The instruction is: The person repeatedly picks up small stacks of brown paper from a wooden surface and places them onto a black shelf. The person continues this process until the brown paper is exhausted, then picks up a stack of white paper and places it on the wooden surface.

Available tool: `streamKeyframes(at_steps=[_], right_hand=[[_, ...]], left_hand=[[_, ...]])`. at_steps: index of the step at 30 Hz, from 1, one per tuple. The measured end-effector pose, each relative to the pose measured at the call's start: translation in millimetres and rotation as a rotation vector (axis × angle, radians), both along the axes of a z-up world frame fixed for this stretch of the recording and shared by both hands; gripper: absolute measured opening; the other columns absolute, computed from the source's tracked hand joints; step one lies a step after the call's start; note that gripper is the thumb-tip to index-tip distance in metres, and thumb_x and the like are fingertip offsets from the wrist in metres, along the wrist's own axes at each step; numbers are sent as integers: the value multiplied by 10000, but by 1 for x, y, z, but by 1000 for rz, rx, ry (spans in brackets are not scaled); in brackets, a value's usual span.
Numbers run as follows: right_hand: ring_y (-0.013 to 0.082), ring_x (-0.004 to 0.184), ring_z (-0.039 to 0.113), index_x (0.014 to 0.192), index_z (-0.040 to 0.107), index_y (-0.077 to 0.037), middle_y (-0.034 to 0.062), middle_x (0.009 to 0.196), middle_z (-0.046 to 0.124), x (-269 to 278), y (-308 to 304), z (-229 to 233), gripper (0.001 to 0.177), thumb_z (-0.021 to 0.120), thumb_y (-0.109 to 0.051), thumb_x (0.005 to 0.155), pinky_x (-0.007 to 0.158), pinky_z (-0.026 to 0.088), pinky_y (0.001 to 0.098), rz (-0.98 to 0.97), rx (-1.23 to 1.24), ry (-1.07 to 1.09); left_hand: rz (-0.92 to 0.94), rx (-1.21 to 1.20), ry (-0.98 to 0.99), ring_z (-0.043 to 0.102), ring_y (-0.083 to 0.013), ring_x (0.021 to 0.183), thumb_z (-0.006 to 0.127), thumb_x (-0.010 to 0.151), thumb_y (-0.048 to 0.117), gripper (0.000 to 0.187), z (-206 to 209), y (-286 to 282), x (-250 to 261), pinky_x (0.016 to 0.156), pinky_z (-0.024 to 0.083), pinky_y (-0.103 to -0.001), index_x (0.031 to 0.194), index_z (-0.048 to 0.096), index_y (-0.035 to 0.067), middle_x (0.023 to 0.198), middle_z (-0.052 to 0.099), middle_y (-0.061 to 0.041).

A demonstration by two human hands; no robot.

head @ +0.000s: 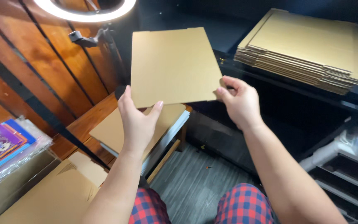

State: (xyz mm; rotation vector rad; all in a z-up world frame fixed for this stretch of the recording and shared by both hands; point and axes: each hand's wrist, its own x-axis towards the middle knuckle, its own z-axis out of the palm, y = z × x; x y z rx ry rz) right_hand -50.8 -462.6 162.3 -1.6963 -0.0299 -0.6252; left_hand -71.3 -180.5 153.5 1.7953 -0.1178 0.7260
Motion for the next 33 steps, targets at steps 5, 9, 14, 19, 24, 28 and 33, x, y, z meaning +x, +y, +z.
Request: streamKeyframes(at_steps=[5, 9, 14, 19, 24, 28, 33], right_hand=[[146, 880, 729, 1312, 684, -7, 190, 1042, 744, -20, -41, 42, 360, 744, -28, 957, 762, 650, 261, -79, -29, -89], [12, 792, 669, 1287, 730, -105, 31, 890, 742, -35, -85, 66, 285, 723, -77, 1003, 719, 617, 158, -180, -138, -140], [27, 926, 684, 1201, 760, -133, 44, 1026, 765, -57, -128, 91, 271, 839, -179, 946, 829, 581, 177, -322, -254, -154], [107, 1139, 676, 1127, 795, -143, 18, 1141, 755, -71, -165, 98, 351, 900, -330, 849, 967, 497, 245, -547, -369, -94], [137, 1118, 683, 1133, 794, -104, 52, 1133, 761, -67, -206, 86, 400, 937, -319, 827, 1009, 496, 277, -611, -430, -159], [134, 1124, 689, 1129, 794, -110, 47, 1139, 765, -60, -223, 78, 448, 954, -342, 780, 1026, 486, 281, -640, -419, -144], [43, 830, 560, 958, 772, -188, -74, 896, 692, -49, -237, 69, 309, 989, -316, 779, 761, 441, 215, -658, -354, -123]], left_hand=[[-100, 71, -121, 488, -514, 1362, 932, 774, 219, 996, 40, -51, 17, 964, 622, -416, 1517, 352, -100, 1437, 389, -315], [-101, 208, -280, 524, -454, 1363, 941, 785, 350, 961, 57, -93, 46, 1089, 535, -474, 1477, 426, -75, 1399, 466, -270], [-228, 245, -203, 524, -368, 1381, 877, 802, 469, 924, 76, -150, 77, 1144, 447, -446, 1461, 473, -37, 1435, 524, -228], [-377, 233, -96, 475, -296, 1430, 801, 808, 521, 925, 91, -207, 94, 1183, 391, -415, 1489, 457, -2, 1508, 516, -180], [-502, 227, 14, 462, -252, 1452, 768, 794, 526, 938, 93, -249, 107, 1190, 393, -410, 1528, 420, 56, 1557, 475, -114], [-529, 274, 44, 474, -239, 1447, 747, 794, 543, 923, 98, -267, 118, 1168, 410, -431, 1535, 426, 95, 1571, 467, -82], [-506, 416, 189, 425, -211, 1483, 674, 793, 610, 917, 106, -287, 125, 1194, 276, -519, 1563, 412, 186, 1639, 408, -3]])
